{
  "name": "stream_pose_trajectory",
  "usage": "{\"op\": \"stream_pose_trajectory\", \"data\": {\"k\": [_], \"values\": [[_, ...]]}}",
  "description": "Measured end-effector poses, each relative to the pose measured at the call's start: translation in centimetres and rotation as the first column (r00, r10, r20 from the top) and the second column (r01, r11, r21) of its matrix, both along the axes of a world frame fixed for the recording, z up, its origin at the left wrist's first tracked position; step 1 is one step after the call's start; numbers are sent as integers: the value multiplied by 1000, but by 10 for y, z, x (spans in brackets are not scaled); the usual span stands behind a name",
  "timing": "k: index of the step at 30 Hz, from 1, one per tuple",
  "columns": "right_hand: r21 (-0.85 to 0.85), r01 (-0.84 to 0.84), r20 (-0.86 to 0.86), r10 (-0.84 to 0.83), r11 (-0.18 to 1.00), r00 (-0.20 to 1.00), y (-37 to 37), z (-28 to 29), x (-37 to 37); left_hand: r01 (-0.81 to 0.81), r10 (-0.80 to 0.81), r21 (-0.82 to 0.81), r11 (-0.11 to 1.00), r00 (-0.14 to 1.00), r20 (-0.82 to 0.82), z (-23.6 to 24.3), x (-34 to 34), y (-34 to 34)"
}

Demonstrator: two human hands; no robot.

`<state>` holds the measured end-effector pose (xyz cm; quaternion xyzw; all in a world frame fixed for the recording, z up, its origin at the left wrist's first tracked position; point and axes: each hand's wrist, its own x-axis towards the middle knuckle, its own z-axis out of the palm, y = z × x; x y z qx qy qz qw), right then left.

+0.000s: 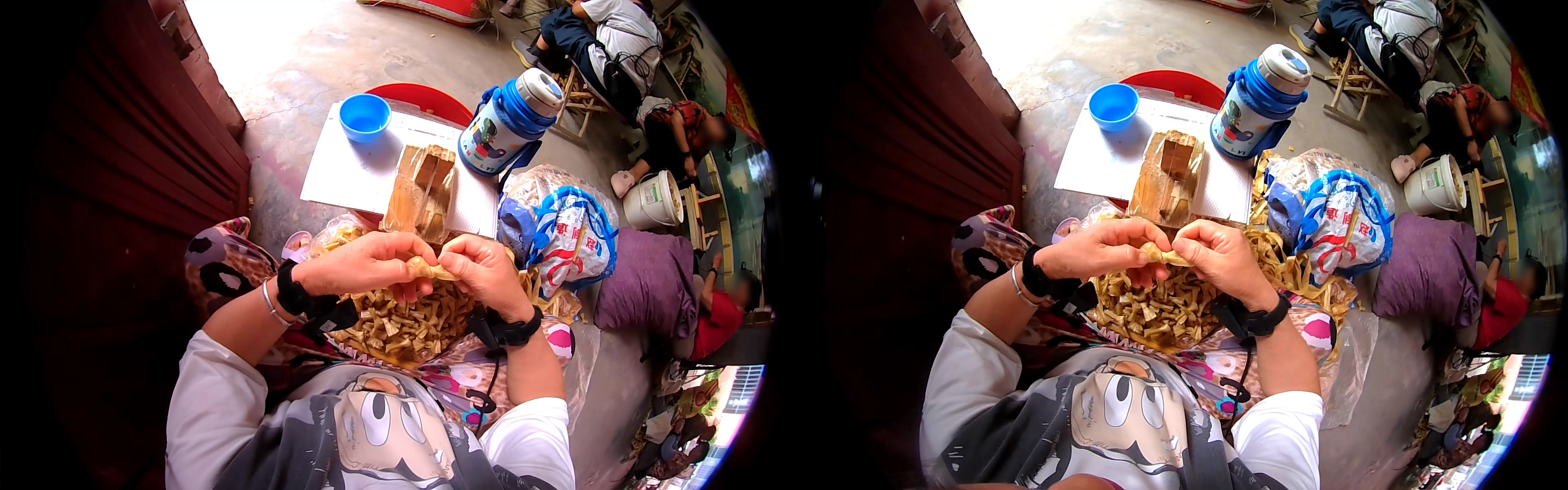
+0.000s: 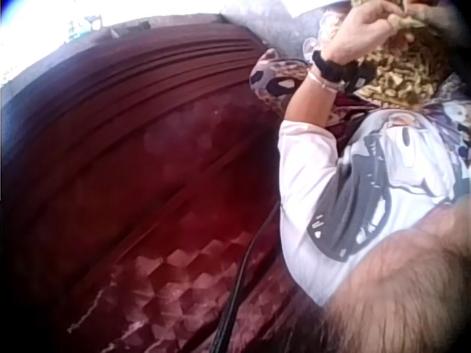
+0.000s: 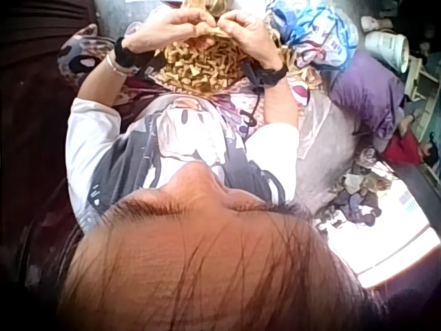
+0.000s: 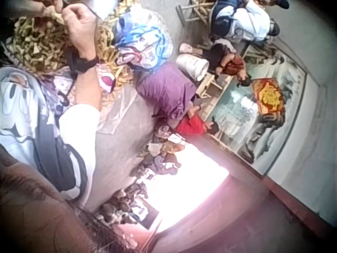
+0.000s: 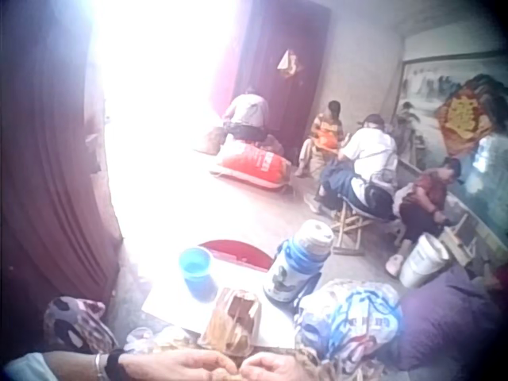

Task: The person folds and organizes long strips of dried material, likely bamboo shoots or similar food, by hand into a large pile in a basket.

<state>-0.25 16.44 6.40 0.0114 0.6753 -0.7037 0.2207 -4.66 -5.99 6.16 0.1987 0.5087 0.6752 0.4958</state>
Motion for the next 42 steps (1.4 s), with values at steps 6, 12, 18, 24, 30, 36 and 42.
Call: {"op": "stream_pose_trajectory", "data": {"k": [6,12,18,24,30,36,42], "values": [[-14,-3,-3,3,1000,1000,-2,12,3,-69,32,-144,987,969,-244,-4,5,4],[-86,-78,-54,73,993,996,-18,0,12,-273,-31,-358,893,755,-655,-14,2,21],[-147,57,40,-51,988,998,4,11,6,-97,98,-14,995,968,230,0,2,16],[-119,6,84,4,993,996,-1,15,6,-44,-13,134,990,917,399,-19,2,16],[-132,-49,176,73,990,982,2,18,3,-23,-3,88,996,958,286,-9,-3,4],[124,-257,164,236,958,958,20,17,-3,-95,75,-103,990,980,-186,7,-16,-14],[530,360,-672,121,768,731,4,-9,-21,-534,110,236,812,-257,-960,-13,-32,5]]}}
